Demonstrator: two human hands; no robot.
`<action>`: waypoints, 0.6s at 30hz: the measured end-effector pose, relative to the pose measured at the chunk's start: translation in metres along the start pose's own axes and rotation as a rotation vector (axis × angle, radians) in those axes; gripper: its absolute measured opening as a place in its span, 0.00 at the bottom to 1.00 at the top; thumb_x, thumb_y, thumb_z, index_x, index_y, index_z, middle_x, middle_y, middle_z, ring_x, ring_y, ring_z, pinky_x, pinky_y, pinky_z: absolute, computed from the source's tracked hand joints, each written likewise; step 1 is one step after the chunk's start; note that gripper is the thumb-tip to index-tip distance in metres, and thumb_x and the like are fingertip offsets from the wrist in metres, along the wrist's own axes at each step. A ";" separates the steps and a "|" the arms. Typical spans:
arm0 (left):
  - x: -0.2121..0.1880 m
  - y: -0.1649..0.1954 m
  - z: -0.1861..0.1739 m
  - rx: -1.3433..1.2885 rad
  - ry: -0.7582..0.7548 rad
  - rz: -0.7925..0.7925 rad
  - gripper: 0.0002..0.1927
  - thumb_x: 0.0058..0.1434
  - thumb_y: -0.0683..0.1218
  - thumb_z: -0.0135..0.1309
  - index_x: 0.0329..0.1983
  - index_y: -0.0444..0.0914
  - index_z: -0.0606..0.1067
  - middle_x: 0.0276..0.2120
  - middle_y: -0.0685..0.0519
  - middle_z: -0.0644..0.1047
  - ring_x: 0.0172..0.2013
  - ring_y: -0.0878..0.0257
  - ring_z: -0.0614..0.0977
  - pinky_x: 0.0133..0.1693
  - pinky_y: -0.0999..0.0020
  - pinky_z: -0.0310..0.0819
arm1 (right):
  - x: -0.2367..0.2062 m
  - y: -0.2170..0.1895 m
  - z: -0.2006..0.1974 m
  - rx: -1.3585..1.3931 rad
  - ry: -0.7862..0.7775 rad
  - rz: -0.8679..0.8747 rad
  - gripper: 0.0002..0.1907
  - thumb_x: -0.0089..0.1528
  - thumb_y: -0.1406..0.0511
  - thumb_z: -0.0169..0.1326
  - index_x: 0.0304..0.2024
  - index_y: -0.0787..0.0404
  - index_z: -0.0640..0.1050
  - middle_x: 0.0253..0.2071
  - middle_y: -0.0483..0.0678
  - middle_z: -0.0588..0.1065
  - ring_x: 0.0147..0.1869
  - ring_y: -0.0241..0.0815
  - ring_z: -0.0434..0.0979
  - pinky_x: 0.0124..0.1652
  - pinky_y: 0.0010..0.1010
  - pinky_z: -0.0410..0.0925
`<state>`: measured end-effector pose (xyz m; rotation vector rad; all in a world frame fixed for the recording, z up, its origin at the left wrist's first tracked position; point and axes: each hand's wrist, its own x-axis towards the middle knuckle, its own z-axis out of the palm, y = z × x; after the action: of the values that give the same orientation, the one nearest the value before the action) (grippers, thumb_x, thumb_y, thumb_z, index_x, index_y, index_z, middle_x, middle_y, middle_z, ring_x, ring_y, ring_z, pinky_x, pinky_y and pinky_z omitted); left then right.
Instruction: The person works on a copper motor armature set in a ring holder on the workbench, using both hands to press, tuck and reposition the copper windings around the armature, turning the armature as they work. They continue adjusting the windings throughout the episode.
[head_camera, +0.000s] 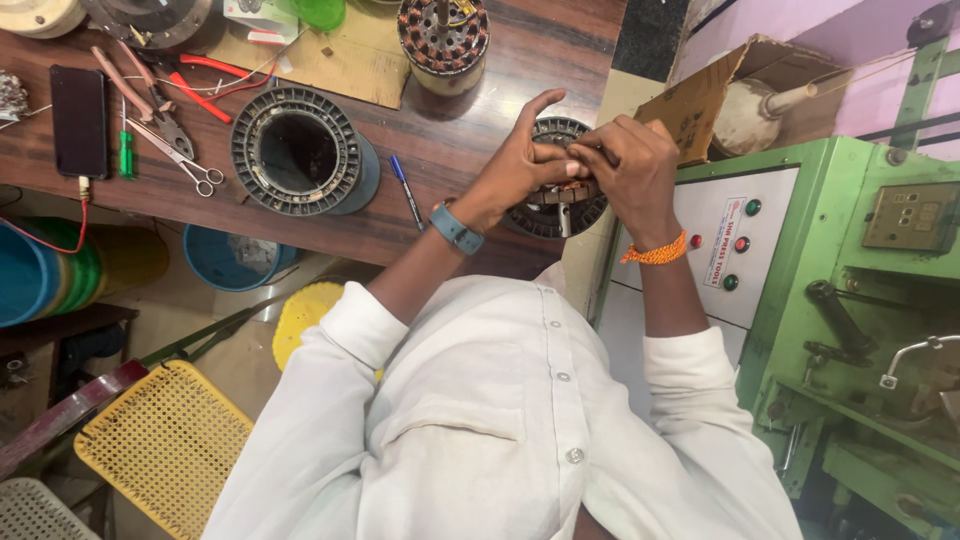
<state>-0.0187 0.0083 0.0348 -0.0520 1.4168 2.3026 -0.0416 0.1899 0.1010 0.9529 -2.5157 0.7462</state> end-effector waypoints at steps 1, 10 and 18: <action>0.002 0.000 -0.003 -0.008 -0.057 0.035 0.49 0.61 0.39 0.61 0.77 0.47 0.43 0.41 0.45 0.83 0.44 0.61 0.85 0.51 0.62 0.80 | -0.001 -0.004 0.000 0.050 -0.004 0.048 0.09 0.61 0.65 0.69 0.34 0.61 0.81 0.30 0.45 0.76 0.30 0.41 0.74 0.33 0.34 0.64; -0.014 0.000 -0.030 0.517 -0.147 0.395 0.40 0.66 0.40 0.62 0.75 0.45 0.55 0.42 0.51 0.86 0.48 0.61 0.87 0.52 0.59 0.80 | -0.050 -0.062 -0.018 0.260 -0.010 0.384 0.06 0.63 0.70 0.65 0.37 0.67 0.81 0.28 0.50 0.74 0.27 0.40 0.69 0.29 0.32 0.62; -0.028 -0.008 -0.027 0.542 -0.048 0.500 0.32 0.67 0.46 0.63 0.70 0.44 0.62 0.63 0.44 0.76 0.54 0.56 0.87 0.53 0.60 0.81 | -0.095 -0.066 0.026 0.447 0.012 0.605 0.04 0.64 0.70 0.61 0.38 0.68 0.82 0.28 0.49 0.77 0.25 0.34 0.69 0.26 0.29 0.60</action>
<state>0.0049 -0.0217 0.0221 0.5738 2.1664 2.1547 0.0684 0.1811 0.0573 0.2708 -2.6938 1.5299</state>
